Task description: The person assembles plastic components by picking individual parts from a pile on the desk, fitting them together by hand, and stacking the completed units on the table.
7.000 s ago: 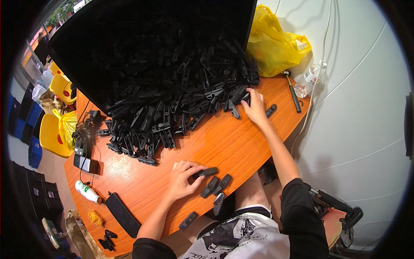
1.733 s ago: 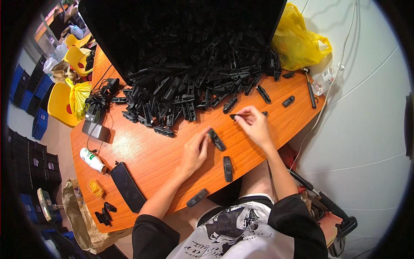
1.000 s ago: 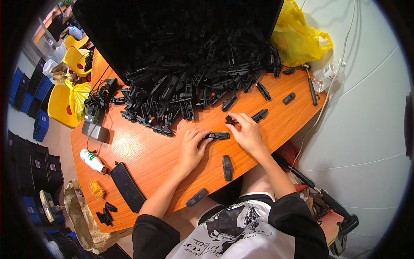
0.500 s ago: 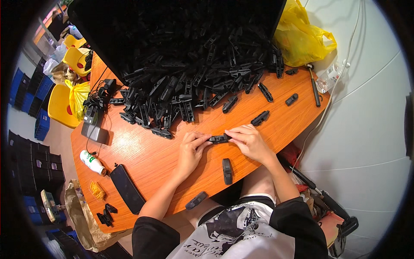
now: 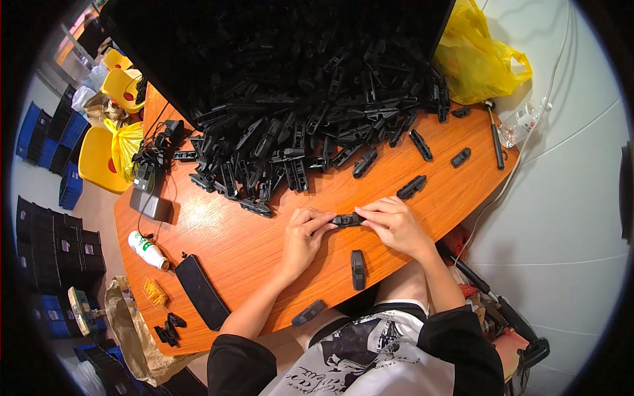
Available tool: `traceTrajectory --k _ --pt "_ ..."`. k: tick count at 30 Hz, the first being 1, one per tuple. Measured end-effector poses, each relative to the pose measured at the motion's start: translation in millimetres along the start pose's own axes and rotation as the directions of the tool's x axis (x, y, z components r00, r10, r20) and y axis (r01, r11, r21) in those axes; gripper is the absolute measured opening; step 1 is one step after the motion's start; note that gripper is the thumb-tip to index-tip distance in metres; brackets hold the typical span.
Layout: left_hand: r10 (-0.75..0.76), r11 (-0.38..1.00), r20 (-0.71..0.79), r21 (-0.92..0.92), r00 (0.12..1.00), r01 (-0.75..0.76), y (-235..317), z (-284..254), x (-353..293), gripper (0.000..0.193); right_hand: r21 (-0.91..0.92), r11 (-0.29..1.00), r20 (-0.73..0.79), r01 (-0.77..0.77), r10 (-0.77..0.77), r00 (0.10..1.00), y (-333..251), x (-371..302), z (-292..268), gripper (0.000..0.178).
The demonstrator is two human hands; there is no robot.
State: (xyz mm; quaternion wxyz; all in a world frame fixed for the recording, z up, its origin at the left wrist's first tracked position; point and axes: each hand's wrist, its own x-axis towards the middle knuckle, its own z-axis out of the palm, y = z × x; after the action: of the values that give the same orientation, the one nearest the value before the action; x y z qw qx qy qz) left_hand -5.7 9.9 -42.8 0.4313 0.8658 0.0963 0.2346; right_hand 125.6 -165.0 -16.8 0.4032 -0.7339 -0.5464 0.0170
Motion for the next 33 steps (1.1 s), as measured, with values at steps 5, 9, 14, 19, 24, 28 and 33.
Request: traceTrajectory --k 5,9,14,19,24,28,33 --pt "-0.009 1.0 0.018 -0.005 1.0 0.009 2 -1 2 0.023 -0.071 0.997 0.094 -0.022 0.029 0.995 -5 2 -13 0.029" --pt "-0.005 1.0 0.023 -0.004 1.0 0.005 3 -1 2 0.024 -0.069 0.997 0.082 -0.045 0.05 0.995 -3 -2 -9 0.028" --pt "-0.029 0.999 0.022 -0.015 0.999 0.03 -3 0 -1 0.024 0.031 1.0 0.01 -0.002 0.001 1.0 4 -4 -1 0.027" --pt "-0.005 1.0 0.026 -0.017 1.0 0.005 -9 5 -3 0.024 0.027 0.999 -0.048 0.045 -0.043 0.998 6 -3 14 0.027" --pt "-0.021 1.0 0.09 -0.004 0.996 0.021 -5 2 -2 0.026 0.053 0.999 -0.035 -0.001 0.003 0.999 0 -4 17 0.023" --pt "-0.052 0.998 0.102 -0.037 0.993 0.056 -3 -8 1 0.024 0.09 0.988 0.059 -0.124 0.119 0.991 -6 -4 22 0.034" --pt "-0.05 0.998 0.354 0.062 0.934 0.029 28 -48 -13 0.03 -0.049 0.999 0.127 -0.008 0.014 0.992 -32 1 38 0.061"
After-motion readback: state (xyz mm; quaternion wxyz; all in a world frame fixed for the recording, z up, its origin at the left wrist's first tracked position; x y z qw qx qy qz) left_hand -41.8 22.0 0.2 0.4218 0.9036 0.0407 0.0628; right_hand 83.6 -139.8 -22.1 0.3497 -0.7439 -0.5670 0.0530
